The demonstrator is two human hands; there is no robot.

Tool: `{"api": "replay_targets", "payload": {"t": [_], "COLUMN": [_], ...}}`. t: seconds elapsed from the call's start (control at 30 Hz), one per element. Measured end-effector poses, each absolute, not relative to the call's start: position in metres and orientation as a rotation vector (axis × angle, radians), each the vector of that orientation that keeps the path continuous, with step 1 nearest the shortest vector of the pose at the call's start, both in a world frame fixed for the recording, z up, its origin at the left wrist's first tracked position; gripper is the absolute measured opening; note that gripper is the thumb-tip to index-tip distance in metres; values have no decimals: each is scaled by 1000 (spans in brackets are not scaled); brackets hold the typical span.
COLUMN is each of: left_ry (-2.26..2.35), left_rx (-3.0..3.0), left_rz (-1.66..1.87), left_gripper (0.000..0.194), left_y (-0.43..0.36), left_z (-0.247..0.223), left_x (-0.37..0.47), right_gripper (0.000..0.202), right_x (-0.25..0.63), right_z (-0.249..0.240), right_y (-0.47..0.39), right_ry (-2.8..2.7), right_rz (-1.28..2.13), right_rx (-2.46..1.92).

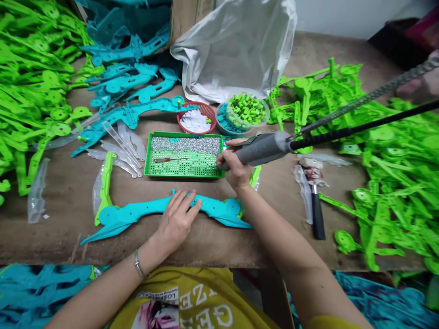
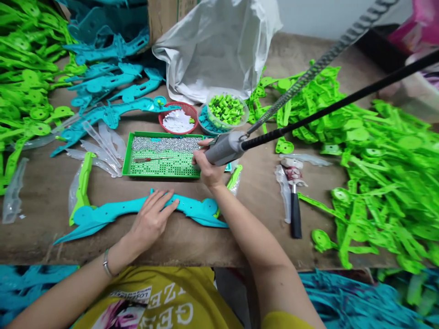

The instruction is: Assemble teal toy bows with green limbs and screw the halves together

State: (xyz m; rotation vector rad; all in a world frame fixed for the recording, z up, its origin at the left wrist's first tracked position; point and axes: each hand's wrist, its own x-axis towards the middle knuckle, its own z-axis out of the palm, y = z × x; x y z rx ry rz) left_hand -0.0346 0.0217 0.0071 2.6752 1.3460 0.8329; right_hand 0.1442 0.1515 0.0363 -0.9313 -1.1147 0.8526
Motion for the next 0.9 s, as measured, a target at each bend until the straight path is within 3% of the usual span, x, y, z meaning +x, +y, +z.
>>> {"api": "replay_targets", "payload": {"t": [0.5,0.73,0.9], "left_ry": [1494,1430,1454], "left_rx": [2708,2736,2687], "left_rz": [632,443,453], "left_gripper": [40,52,55], "left_y": [3,-3,-4], "left_z": [11,14,11], "left_x": [-26,-28,-27], "right_gripper": [30,21,23], "right_x": [143,136,130], "right_z": [50,75,64], "right_y": [150,96,60], "right_ry": [-1152,-1152,-1259], "right_rz": [855,1001,1105], "right_rx": [-984,-785,-873]}}
